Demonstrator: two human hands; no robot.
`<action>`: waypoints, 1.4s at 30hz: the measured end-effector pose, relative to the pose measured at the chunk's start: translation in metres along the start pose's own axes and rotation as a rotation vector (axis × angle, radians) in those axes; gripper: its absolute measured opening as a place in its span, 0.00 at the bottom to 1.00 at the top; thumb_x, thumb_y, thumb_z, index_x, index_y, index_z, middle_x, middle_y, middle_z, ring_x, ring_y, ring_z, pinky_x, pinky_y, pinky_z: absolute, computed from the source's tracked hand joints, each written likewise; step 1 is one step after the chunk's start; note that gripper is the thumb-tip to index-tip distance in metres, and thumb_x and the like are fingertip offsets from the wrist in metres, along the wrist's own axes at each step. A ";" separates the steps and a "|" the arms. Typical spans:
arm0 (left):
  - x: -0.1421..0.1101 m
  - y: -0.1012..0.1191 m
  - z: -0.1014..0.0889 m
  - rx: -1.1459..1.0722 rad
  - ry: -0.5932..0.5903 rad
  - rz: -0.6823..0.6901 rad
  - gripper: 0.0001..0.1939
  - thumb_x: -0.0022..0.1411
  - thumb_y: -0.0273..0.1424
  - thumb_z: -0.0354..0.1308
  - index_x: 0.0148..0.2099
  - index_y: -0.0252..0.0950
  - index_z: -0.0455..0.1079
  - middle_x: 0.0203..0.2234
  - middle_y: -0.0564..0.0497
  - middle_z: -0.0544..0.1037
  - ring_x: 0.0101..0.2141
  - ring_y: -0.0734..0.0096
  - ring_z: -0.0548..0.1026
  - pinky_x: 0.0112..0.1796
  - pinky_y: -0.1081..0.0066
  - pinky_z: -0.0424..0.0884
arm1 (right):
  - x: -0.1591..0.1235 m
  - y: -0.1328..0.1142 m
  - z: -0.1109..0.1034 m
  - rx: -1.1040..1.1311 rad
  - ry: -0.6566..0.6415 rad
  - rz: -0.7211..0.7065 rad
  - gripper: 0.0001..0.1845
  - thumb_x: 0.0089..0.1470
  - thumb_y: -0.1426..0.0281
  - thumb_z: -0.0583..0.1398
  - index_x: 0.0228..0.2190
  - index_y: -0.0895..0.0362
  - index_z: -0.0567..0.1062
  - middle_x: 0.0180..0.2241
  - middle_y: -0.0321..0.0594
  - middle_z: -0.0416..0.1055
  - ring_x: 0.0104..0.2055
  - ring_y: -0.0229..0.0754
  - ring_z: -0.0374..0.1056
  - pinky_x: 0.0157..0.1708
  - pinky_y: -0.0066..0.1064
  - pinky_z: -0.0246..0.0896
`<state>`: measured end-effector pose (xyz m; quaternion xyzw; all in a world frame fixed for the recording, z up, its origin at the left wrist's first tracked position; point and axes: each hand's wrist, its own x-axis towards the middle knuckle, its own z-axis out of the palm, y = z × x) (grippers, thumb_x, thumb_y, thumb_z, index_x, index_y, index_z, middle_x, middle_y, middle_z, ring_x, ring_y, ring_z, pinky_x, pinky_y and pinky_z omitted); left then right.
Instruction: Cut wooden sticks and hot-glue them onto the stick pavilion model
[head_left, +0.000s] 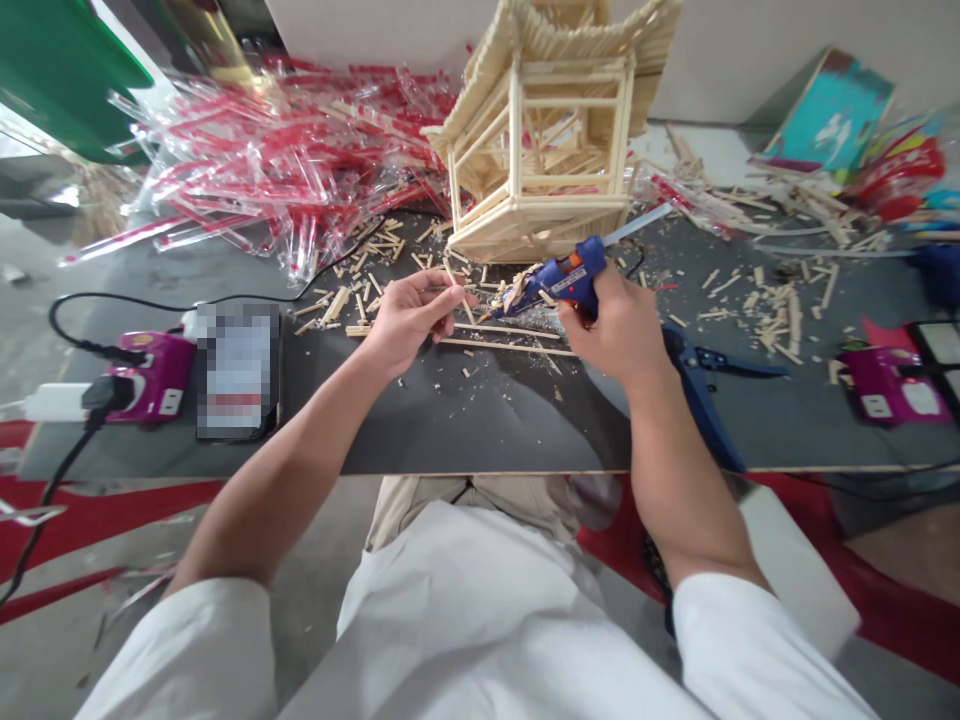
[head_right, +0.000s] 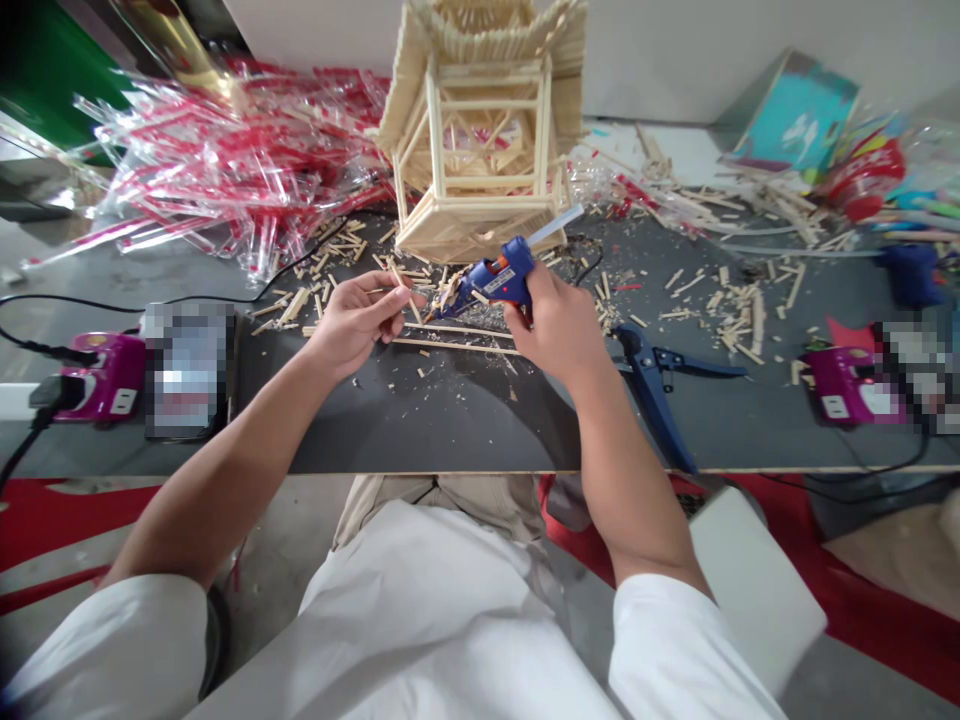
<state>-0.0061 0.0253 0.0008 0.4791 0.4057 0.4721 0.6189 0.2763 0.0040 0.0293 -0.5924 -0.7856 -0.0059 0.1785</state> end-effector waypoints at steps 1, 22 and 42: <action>0.000 0.000 0.000 0.003 0.002 -0.001 0.22 0.57 0.46 0.77 0.41 0.36 0.74 0.35 0.45 0.85 0.20 0.83 0.71 0.18 0.80 0.64 | 0.000 0.000 0.000 0.001 -0.002 -0.003 0.31 0.64 0.61 0.54 0.64 0.59 0.68 0.38 0.51 0.78 0.41 0.59 0.77 0.45 0.48 0.74; -0.001 0.000 0.000 0.009 -0.004 0.012 0.22 0.57 0.46 0.76 0.41 0.36 0.73 0.35 0.46 0.84 0.20 0.83 0.70 0.18 0.78 0.63 | -0.001 0.003 0.002 0.014 -0.006 0.000 0.32 0.63 0.62 0.55 0.66 0.58 0.66 0.41 0.52 0.79 0.43 0.60 0.78 0.46 0.49 0.74; -0.001 0.001 0.001 -0.001 0.011 0.004 0.23 0.56 0.47 0.77 0.41 0.37 0.74 0.34 0.47 0.84 0.19 0.83 0.69 0.18 0.77 0.61 | -0.001 0.007 0.003 0.023 -0.009 -0.038 0.31 0.64 0.63 0.56 0.66 0.57 0.66 0.43 0.51 0.79 0.43 0.60 0.78 0.45 0.49 0.74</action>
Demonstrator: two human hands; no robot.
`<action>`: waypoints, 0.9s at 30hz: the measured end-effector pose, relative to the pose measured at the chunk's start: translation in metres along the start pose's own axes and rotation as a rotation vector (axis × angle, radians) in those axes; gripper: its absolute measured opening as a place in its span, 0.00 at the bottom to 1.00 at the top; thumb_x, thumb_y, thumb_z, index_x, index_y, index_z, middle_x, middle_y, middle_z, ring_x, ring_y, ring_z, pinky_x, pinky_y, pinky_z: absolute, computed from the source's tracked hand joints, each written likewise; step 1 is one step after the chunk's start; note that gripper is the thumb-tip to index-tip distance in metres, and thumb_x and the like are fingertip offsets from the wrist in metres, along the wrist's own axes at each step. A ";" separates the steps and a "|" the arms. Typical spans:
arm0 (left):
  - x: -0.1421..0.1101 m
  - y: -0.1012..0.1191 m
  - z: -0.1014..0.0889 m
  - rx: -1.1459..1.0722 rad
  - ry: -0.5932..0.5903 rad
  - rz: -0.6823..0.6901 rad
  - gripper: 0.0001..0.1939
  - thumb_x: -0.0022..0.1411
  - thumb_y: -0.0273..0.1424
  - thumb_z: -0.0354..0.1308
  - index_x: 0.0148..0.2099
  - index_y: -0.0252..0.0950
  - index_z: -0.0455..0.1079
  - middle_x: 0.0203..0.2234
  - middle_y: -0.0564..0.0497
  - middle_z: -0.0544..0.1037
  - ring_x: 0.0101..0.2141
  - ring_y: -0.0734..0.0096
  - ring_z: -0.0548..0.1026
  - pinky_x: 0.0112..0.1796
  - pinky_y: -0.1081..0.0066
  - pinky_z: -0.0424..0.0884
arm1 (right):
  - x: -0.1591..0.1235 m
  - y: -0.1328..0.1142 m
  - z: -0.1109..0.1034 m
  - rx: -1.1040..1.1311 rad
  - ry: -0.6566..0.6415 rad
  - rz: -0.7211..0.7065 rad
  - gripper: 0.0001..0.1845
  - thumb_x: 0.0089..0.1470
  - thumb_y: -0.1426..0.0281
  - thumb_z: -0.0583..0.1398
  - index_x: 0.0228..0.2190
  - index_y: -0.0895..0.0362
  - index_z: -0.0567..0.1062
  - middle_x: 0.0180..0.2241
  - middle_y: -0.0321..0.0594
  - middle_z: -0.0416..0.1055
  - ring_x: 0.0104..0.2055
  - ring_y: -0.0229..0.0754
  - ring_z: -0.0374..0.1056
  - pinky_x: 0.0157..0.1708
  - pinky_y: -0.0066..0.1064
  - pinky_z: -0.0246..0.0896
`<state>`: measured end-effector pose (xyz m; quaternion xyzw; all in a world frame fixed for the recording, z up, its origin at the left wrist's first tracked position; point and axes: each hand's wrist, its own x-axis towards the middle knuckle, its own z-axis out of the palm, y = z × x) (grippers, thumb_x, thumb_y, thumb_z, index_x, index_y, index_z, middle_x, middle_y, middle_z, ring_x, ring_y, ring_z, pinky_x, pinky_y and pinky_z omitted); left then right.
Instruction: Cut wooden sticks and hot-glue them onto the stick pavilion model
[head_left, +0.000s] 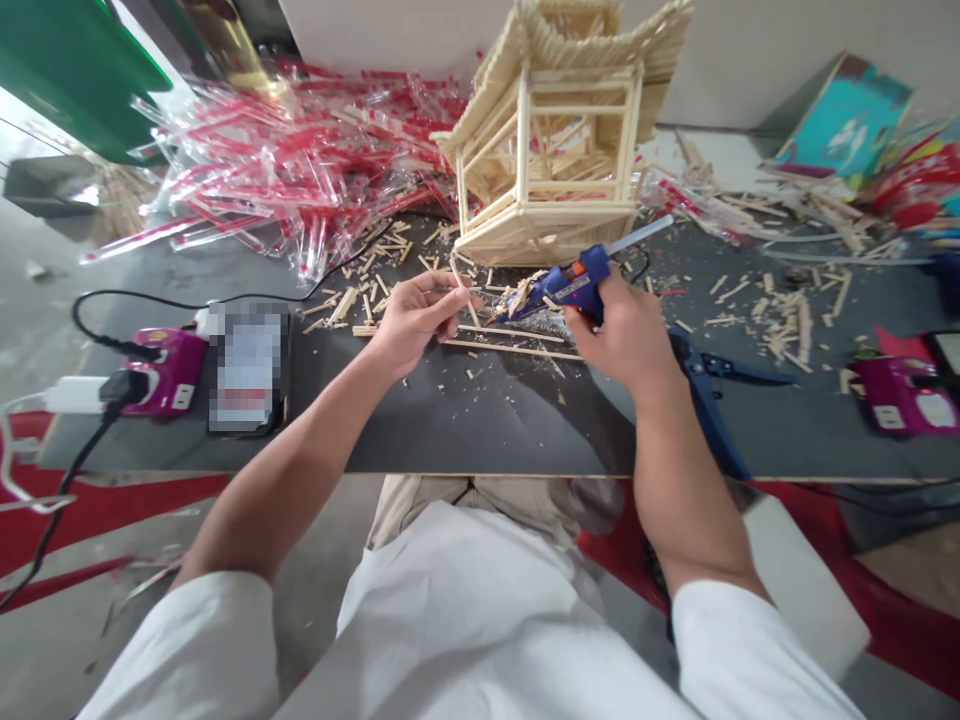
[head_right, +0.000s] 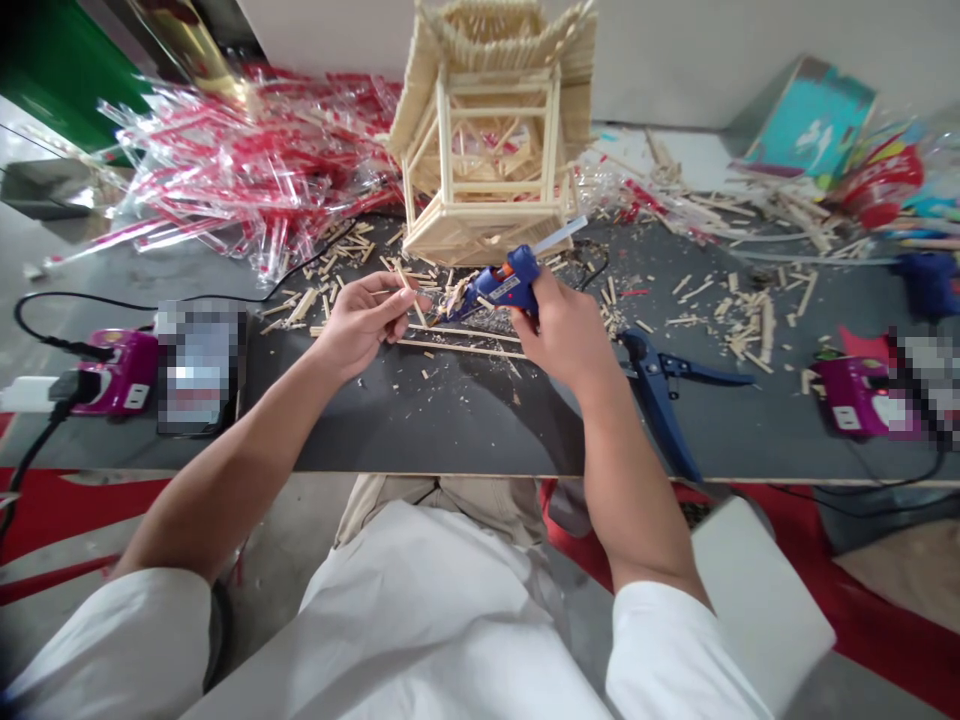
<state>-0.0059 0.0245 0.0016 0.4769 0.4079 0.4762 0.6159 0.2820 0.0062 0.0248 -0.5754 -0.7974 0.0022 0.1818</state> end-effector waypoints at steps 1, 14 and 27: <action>0.000 0.000 -0.001 -0.001 0.000 0.003 0.22 0.56 0.46 0.76 0.41 0.37 0.74 0.34 0.47 0.84 0.19 0.83 0.69 0.18 0.77 0.61 | 0.000 0.000 0.000 0.003 -0.002 -0.002 0.31 0.64 0.62 0.56 0.65 0.57 0.66 0.43 0.51 0.79 0.43 0.59 0.78 0.46 0.49 0.74; -0.002 0.002 0.000 -0.089 -0.046 0.016 0.18 0.57 0.41 0.77 0.42 0.38 0.77 0.33 0.48 0.85 0.18 0.86 0.62 0.19 0.78 0.58 | -0.003 0.049 -0.038 -0.151 0.477 0.250 0.19 0.62 0.65 0.56 0.53 0.57 0.68 0.48 0.58 0.76 0.52 0.57 0.74 0.52 0.43 0.67; 0.001 -0.003 -0.002 -0.064 -0.009 0.021 0.22 0.53 0.42 0.79 0.42 0.36 0.76 0.33 0.47 0.85 0.17 0.87 0.64 0.18 0.80 0.59 | -0.001 0.100 -0.025 -0.082 -0.020 0.687 0.25 0.45 0.75 0.73 0.48 0.65 0.84 0.42 0.55 0.82 0.36 0.45 0.69 0.40 0.36 0.61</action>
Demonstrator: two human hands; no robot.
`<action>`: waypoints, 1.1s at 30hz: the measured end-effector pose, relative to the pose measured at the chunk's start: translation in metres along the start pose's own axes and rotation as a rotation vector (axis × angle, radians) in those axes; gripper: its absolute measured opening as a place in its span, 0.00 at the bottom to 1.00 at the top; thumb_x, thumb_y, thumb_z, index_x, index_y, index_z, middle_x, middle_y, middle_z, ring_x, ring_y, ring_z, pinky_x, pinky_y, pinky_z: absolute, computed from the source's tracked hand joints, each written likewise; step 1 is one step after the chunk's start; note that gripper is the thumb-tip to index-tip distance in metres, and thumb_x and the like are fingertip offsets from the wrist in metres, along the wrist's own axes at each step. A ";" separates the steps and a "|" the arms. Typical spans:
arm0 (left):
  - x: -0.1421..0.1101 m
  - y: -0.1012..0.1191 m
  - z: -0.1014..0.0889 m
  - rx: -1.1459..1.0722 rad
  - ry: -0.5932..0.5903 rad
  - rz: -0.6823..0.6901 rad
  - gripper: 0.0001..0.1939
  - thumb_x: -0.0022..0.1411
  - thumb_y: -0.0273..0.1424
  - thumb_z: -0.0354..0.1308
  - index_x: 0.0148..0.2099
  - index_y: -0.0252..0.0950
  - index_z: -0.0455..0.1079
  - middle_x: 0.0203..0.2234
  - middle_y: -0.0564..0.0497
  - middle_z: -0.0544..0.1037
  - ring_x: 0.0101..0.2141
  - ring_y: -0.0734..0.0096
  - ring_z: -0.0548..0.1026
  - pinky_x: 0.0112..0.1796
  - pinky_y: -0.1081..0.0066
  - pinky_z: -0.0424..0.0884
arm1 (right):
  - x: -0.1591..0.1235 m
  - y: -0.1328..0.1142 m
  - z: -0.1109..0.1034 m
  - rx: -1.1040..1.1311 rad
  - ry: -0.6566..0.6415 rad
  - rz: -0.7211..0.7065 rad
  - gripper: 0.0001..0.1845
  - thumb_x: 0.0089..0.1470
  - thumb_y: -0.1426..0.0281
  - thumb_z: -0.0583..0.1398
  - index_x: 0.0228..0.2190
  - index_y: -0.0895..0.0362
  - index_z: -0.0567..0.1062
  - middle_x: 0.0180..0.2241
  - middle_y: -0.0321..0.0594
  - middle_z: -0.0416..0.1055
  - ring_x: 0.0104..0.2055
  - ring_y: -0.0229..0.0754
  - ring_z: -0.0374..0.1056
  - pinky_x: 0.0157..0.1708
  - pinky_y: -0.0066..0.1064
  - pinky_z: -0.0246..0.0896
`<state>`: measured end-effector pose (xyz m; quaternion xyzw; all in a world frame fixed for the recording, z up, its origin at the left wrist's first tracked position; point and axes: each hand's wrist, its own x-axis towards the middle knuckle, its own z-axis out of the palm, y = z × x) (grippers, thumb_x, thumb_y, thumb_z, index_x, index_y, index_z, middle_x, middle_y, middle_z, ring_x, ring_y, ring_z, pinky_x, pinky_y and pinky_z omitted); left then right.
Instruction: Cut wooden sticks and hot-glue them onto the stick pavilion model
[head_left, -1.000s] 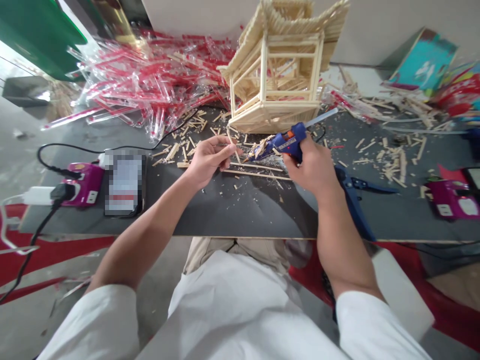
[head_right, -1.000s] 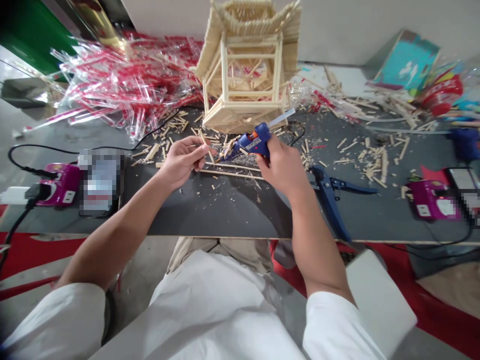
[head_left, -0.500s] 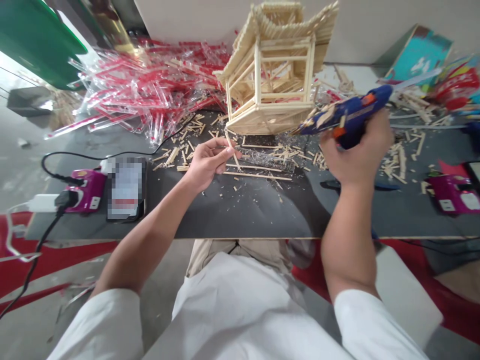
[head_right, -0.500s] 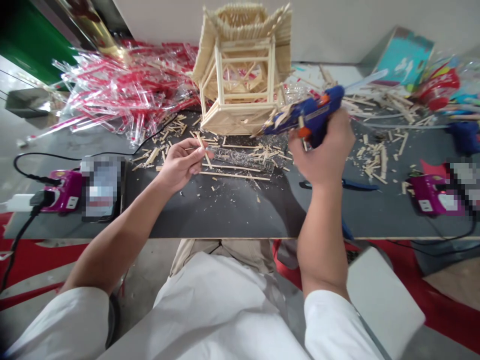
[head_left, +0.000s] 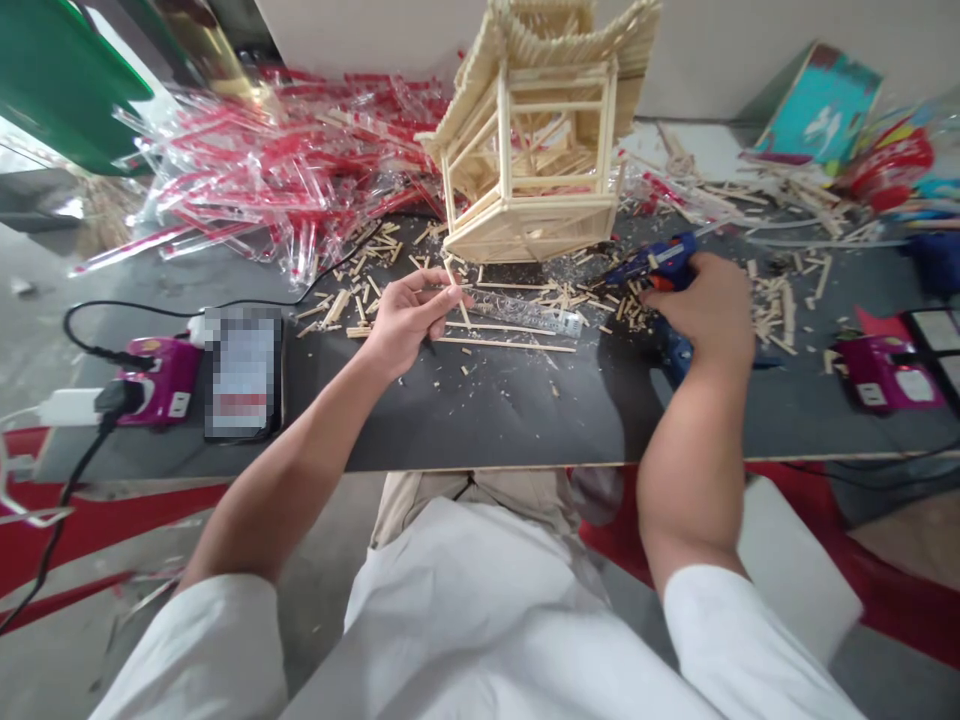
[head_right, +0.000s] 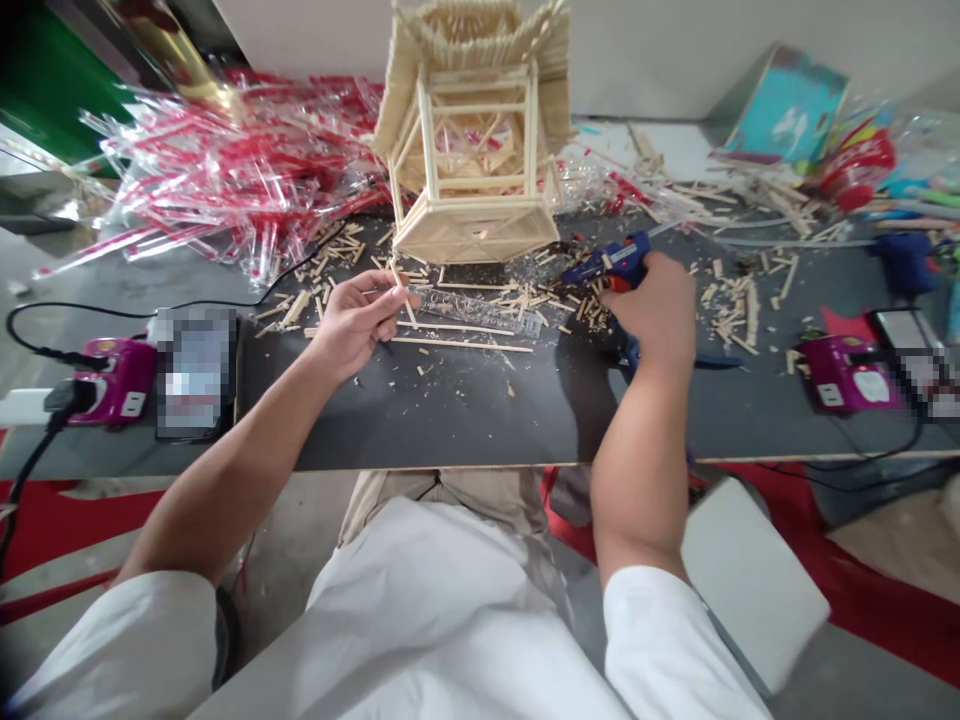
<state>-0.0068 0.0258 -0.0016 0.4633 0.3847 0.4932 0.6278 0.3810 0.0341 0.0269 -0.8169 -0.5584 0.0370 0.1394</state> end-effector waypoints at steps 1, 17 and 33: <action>0.000 0.000 0.000 -0.005 0.001 0.001 0.22 0.54 0.42 0.79 0.42 0.36 0.76 0.33 0.47 0.85 0.17 0.87 0.64 0.18 0.80 0.59 | -0.001 -0.002 -0.001 0.006 -0.047 0.014 0.28 0.45 0.76 0.73 0.50 0.66 0.83 0.45 0.57 0.82 0.39 0.46 0.71 0.43 0.36 0.62; -0.001 0.003 -0.001 0.053 0.052 0.020 0.22 0.57 0.45 0.77 0.43 0.33 0.81 0.34 0.44 0.85 0.17 0.87 0.64 0.19 0.79 0.59 | -0.108 -0.121 0.021 0.491 -0.621 -1.063 0.12 0.68 0.69 0.64 0.50 0.58 0.82 0.46 0.46 0.81 0.46 0.47 0.78 0.49 0.39 0.72; -0.002 0.002 0.000 0.048 0.001 0.018 0.19 0.60 0.44 0.76 0.43 0.34 0.81 0.35 0.45 0.86 0.17 0.88 0.65 0.18 0.80 0.61 | -0.112 -0.126 0.046 0.877 -0.539 -0.675 0.07 0.60 0.65 0.72 0.35 0.55 0.83 0.29 0.35 0.80 0.27 0.38 0.75 0.33 0.32 0.72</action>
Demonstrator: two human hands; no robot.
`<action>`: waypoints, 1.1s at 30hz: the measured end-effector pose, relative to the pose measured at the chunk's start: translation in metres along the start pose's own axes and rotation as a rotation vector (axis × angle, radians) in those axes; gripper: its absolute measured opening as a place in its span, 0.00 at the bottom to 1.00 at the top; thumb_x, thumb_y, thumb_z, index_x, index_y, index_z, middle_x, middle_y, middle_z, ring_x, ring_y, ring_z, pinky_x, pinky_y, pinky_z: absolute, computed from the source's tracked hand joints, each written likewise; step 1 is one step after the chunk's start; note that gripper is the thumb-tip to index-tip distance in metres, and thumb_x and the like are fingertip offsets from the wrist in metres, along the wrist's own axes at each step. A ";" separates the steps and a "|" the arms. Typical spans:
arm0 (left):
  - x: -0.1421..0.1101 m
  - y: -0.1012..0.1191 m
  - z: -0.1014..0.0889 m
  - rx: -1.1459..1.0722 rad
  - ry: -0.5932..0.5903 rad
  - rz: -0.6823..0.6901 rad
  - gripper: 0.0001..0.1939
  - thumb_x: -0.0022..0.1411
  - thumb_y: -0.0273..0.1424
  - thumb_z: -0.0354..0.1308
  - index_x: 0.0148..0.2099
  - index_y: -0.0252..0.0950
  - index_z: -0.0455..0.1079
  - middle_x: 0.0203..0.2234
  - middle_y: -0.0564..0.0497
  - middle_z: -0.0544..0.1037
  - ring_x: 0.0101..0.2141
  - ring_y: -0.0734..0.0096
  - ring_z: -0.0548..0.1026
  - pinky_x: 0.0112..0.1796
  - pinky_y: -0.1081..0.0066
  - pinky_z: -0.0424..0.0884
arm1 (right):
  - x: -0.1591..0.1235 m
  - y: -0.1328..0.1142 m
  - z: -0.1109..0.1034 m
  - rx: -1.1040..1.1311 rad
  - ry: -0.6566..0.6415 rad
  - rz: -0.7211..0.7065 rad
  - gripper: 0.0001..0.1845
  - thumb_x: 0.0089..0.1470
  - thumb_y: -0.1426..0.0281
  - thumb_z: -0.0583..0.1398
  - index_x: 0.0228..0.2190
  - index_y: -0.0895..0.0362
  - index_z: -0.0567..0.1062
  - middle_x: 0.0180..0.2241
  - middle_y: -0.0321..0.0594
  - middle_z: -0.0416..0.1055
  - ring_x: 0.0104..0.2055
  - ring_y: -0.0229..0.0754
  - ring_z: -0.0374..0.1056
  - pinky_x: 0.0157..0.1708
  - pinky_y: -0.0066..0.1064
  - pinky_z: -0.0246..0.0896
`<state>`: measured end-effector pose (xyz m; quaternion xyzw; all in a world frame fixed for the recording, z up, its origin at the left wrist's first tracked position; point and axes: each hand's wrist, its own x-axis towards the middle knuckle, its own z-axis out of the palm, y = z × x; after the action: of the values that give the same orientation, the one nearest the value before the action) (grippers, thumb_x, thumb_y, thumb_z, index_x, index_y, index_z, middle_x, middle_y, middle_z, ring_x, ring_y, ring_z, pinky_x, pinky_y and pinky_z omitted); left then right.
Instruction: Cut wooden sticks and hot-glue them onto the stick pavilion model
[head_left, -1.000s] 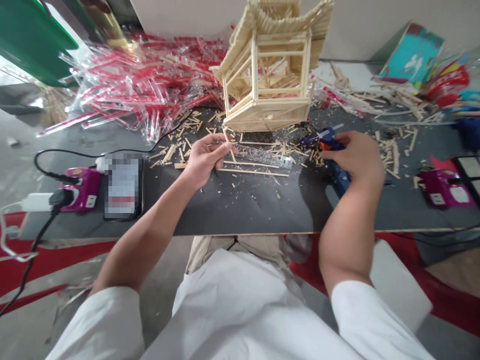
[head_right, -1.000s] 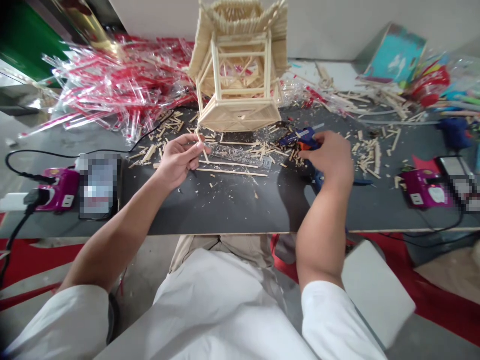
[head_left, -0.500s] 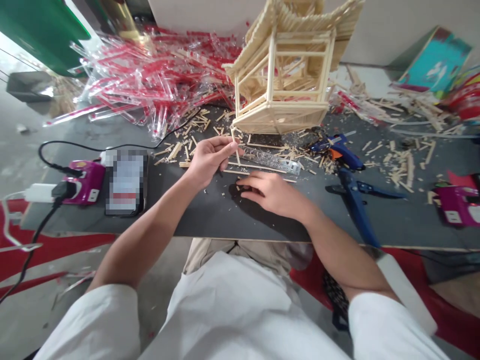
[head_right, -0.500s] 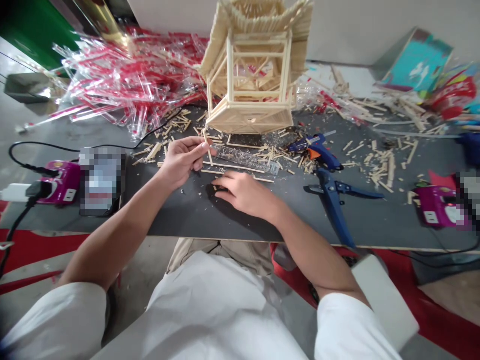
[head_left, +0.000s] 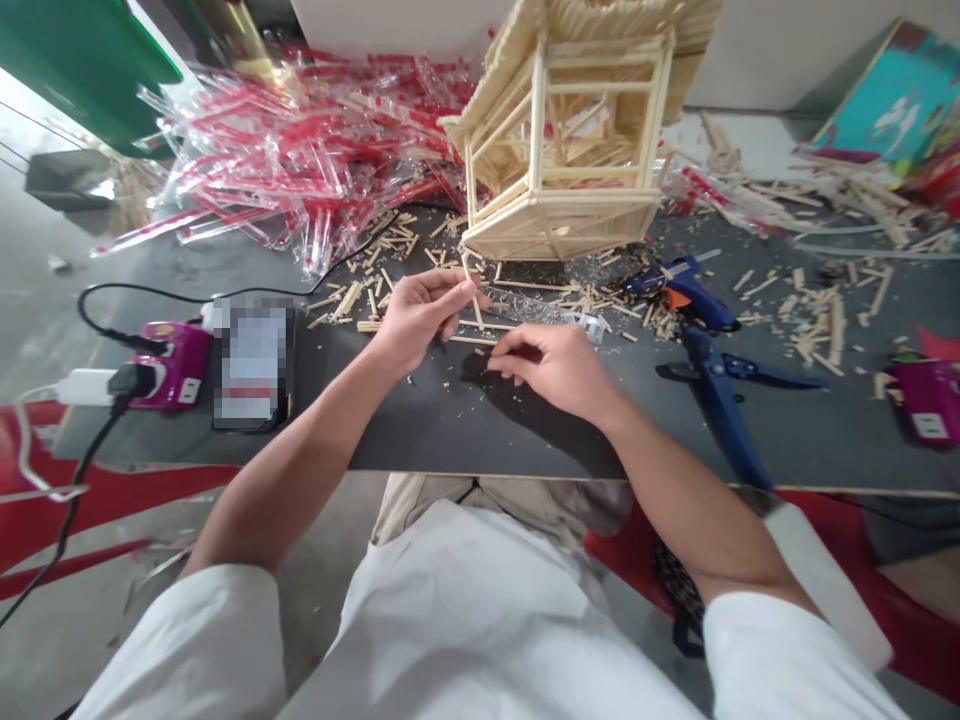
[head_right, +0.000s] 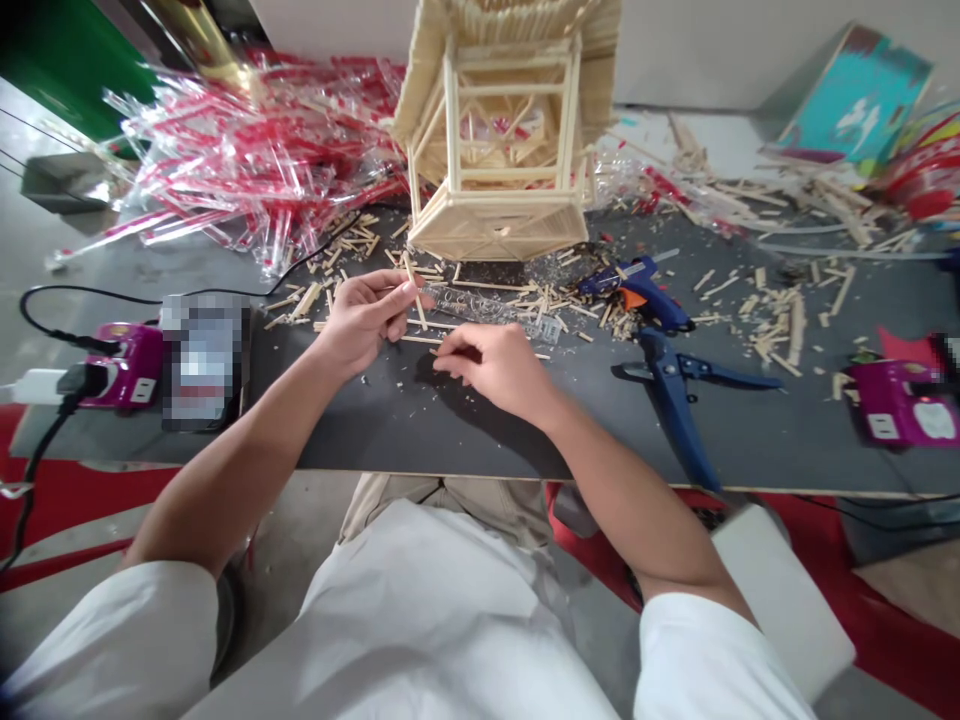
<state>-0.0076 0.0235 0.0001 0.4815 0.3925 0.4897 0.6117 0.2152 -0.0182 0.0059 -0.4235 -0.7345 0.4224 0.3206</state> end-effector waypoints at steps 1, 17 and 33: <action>0.000 0.000 0.000 0.004 -0.005 -0.001 0.19 0.60 0.44 0.75 0.43 0.34 0.81 0.35 0.45 0.86 0.17 0.88 0.65 0.18 0.80 0.61 | 0.000 -0.001 -0.002 0.080 0.063 0.036 0.11 0.59 0.61 0.73 0.34 0.56 0.83 0.26 0.35 0.79 0.24 0.37 0.73 0.29 0.31 0.71; -0.001 0.004 0.005 0.056 0.005 -0.033 0.23 0.55 0.47 0.78 0.39 0.34 0.78 0.31 0.47 0.84 0.16 0.86 0.66 0.17 0.78 0.61 | 0.001 -0.005 0.007 0.216 0.283 0.007 0.12 0.61 0.58 0.70 0.38 0.54 0.82 0.31 0.37 0.81 0.30 0.40 0.78 0.35 0.35 0.79; -0.001 0.001 0.004 0.048 -0.024 -0.044 0.24 0.55 0.47 0.78 0.39 0.33 0.77 0.31 0.47 0.84 0.17 0.85 0.68 0.18 0.79 0.63 | 0.001 -0.002 0.013 0.221 0.233 0.056 0.21 0.58 0.49 0.70 0.38 0.54 0.82 0.28 0.36 0.79 0.26 0.38 0.74 0.29 0.33 0.74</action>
<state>-0.0047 0.0217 0.0023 0.4929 0.4074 0.4609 0.6154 0.2032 -0.0220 0.0021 -0.4521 -0.6291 0.4575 0.4365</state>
